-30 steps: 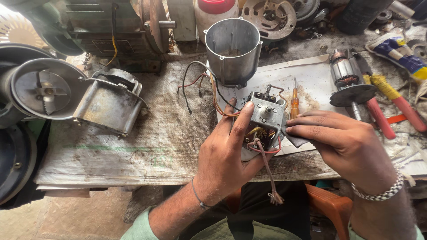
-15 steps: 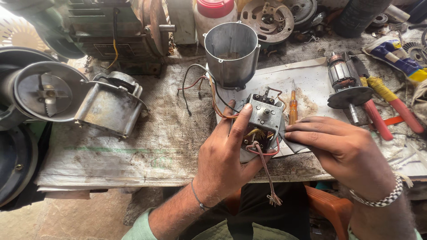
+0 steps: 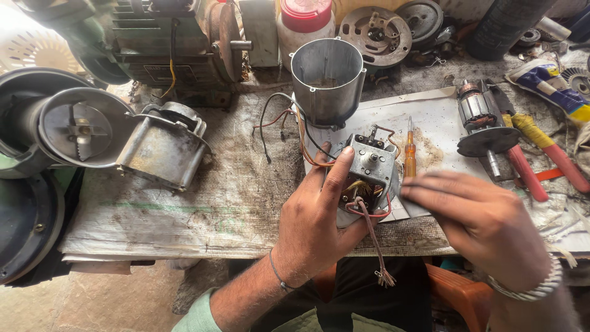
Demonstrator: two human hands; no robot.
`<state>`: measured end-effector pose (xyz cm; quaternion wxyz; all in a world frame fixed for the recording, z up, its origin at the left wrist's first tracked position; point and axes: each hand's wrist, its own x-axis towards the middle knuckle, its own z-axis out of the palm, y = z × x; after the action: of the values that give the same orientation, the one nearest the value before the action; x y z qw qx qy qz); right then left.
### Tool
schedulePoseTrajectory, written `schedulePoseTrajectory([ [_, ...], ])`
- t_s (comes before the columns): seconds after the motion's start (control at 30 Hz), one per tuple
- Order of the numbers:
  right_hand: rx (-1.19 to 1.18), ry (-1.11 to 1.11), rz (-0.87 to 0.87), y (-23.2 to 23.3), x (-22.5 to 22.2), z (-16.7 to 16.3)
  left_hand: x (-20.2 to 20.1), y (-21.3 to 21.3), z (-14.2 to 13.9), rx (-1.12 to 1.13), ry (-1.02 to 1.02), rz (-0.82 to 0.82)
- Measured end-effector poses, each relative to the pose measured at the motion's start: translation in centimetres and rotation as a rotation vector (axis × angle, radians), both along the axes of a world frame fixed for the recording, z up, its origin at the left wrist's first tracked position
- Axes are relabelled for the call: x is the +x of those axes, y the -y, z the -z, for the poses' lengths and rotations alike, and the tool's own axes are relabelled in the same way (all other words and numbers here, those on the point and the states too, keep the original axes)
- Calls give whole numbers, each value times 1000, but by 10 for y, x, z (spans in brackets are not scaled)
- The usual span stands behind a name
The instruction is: The person holds a small electric motor armature on a cluttered workbench and scrubs its windings and housing with an abrasive pad, turning the motor to reach different sides while arranging its loose wires. They continue working over the motor's surfaces throughout the episode.
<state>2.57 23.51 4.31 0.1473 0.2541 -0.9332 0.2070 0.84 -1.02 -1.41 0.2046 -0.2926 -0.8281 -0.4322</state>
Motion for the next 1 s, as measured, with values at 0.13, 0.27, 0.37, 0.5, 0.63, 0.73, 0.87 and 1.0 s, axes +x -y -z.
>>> schedulePoseTrajectory([
  [0.13,-7,36,-60,0,1,-1,0,1,0,6,-24,-1],
  [0.27,13,44,-64,-2,1,-1,0,-1,2,8,8,2],
  [0.37,11,50,-93,-2,1,0,-1,-1,2,7,-18,-7],
  [0.5,34,11,-4,1,2,1,-1,-2,3,4,-15,-8],
  [0.63,-11,87,-46,3,3,0,-2,0,4,-1,-18,5],
  [0.73,-3,62,-5,4,3,0,-2,-2,5,-13,15,-2],
  [0.87,-18,83,-16,2,3,3,-2,-1,5,-9,-23,-12],
  [1.0,-42,123,-87,-1,6,6,-2,-1,4,5,-54,-14],
])
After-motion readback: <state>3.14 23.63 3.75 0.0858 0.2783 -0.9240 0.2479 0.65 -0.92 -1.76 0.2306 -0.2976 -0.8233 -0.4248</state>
